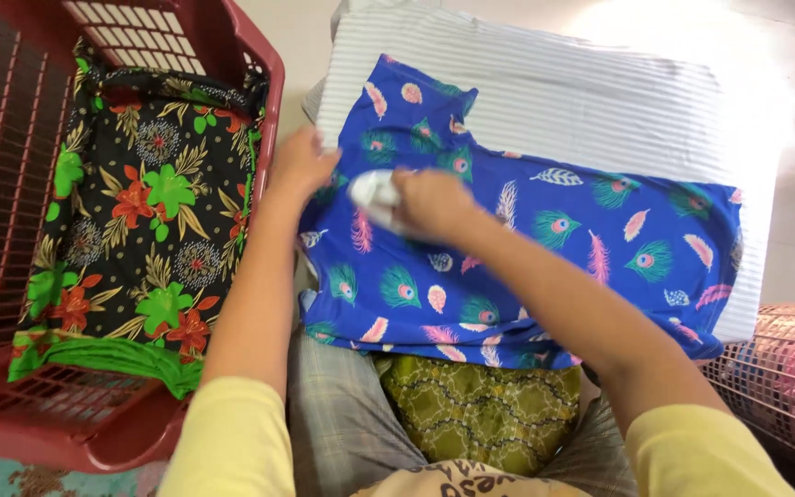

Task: The person irons a blue patterned shirt on a striped mat, folds it, and places it in a basket. Then they iron a pink and gray shirt and fold it.

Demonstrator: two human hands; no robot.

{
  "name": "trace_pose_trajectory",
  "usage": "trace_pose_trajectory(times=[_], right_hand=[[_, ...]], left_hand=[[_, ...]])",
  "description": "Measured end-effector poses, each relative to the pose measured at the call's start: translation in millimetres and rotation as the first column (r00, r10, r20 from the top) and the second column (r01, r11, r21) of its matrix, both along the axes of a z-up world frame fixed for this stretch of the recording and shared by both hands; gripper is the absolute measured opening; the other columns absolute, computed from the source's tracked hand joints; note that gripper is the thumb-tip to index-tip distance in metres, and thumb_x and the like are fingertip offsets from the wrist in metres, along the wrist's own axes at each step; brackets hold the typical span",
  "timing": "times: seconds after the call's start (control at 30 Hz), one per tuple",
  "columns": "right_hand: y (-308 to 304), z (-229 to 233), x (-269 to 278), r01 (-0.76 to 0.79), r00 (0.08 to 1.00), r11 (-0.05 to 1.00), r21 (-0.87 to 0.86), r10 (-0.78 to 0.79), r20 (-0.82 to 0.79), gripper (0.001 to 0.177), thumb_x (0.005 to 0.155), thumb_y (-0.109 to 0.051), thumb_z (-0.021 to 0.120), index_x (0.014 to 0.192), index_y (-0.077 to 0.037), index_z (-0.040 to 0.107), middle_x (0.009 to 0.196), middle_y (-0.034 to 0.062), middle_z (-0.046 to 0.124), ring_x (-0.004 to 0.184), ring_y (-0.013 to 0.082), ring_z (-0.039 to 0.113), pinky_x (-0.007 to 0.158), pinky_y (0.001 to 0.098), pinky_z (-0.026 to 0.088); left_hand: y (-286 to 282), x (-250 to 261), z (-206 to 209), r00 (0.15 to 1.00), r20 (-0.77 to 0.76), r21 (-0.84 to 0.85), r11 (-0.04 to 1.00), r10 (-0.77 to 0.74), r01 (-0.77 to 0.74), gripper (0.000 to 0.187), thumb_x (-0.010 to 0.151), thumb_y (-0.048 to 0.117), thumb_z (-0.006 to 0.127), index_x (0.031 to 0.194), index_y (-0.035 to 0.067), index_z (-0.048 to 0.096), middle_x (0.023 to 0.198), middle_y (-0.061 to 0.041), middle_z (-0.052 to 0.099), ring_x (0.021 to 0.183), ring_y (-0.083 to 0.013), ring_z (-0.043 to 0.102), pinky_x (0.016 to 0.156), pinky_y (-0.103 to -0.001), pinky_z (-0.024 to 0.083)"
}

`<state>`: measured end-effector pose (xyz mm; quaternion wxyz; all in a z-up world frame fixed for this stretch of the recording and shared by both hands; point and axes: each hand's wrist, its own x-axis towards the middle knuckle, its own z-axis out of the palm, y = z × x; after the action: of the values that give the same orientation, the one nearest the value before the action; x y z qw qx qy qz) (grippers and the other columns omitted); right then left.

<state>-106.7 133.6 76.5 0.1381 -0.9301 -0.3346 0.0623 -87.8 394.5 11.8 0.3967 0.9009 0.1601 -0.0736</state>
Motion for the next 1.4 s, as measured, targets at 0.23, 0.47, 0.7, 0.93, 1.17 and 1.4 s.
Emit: trace_pose_trajectory(times=[0.23,0.47,0.7,0.93,1.17,1.4], right_hand=[[-9,-15,-7,-0.090,0.994,0.996,0.029,0.091,-0.058,0.043,0.093,-0.043,0.068,0.104,-0.002,0.061,0.071,0.0217,0.070,0.064,0.0398,0.071,0.058,0.0519,0.057],[-54,14,65,0.156,0.987,0.988,0.017,-0.155,-0.040,0.045,0.083,-0.037,0.075,0.106,-0.001,0.060,0.079,0.0229,0.072,0.076,0.0429,0.071,0.065,0.0549,0.055],[-34,3,29,-0.028,0.990,0.997,-0.067,0.019,-0.139,0.045,0.083,-0.037,0.076,0.106,-0.002,0.060,0.078,0.0223,0.072,0.074,0.0429,0.071,0.065,0.0539,0.057],[-43,12,94,0.300,0.944,0.953,-0.031,-0.301,-0.136,0.046,0.080,-0.035,0.081,0.106,-0.003,0.062,0.091,0.0248,0.072,0.088,0.0447,0.070,0.078,0.0552,0.054],[-38,15,93,0.220,0.970,0.975,-0.002,-0.219,-0.109,0.049,0.075,-0.033,0.085,0.107,-0.004,0.063,0.094,0.0247,0.072,0.090,0.0440,0.070,0.077,0.0540,0.055],[-18,11,100,0.176,0.977,0.984,-0.006,-0.175,-0.121,0.045,0.078,-0.033,0.084,0.108,-0.004,0.065,0.095,0.0230,0.073,0.091,0.0434,0.070,0.080,0.0534,0.056]], left_hand=[[-87,125,-30,0.686,0.519,0.470,0.840,-0.511,0.271,0.051,0.084,0.007,0.069,0.135,0.007,0.067,0.139,-0.018,0.061,0.122,-0.0411,0.053,0.100,-0.049,0.044],[-104,145,16,0.841,-0.010,0.487,0.732,-0.541,0.477,0.035,0.079,0.022,0.079,0.109,0.009,0.067,0.134,-0.017,0.056,0.126,-0.0368,0.052,0.101,-0.053,0.044],[-88,157,9,0.884,0.161,0.402,0.847,-0.439,0.347,0.021,0.081,0.015,0.078,0.098,0.011,0.068,0.103,-0.014,0.065,0.104,-0.0374,0.064,0.085,-0.048,0.051],[-83,140,12,0.790,0.574,0.093,0.976,-0.215,0.198,0.023,0.082,-0.007,0.072,0.099,0.006,0.066,0.103,-0.012,0.066,0.100,-0.0338,0.066,0.087,-0.043,0.053],[-76,154,-5,0.650,0.750,0.016,0.987,-0.118,0.162,0.047,0.079,-0.009,0.070,0.123,0.003,0.057,0.116,-0.019,0.061,0.112,-0.0386,0.059,0.099,-0.045,0.049],[-46,88,-27,0.907,0.392,0.073,0.978,0.150,-0.194,0.037,0.090,0.030,0.078,0.105,0.000,0.064,0.105,-0.019,0.065,0.111,-0.0411,0.057,0.098,-0.049,0.044]])
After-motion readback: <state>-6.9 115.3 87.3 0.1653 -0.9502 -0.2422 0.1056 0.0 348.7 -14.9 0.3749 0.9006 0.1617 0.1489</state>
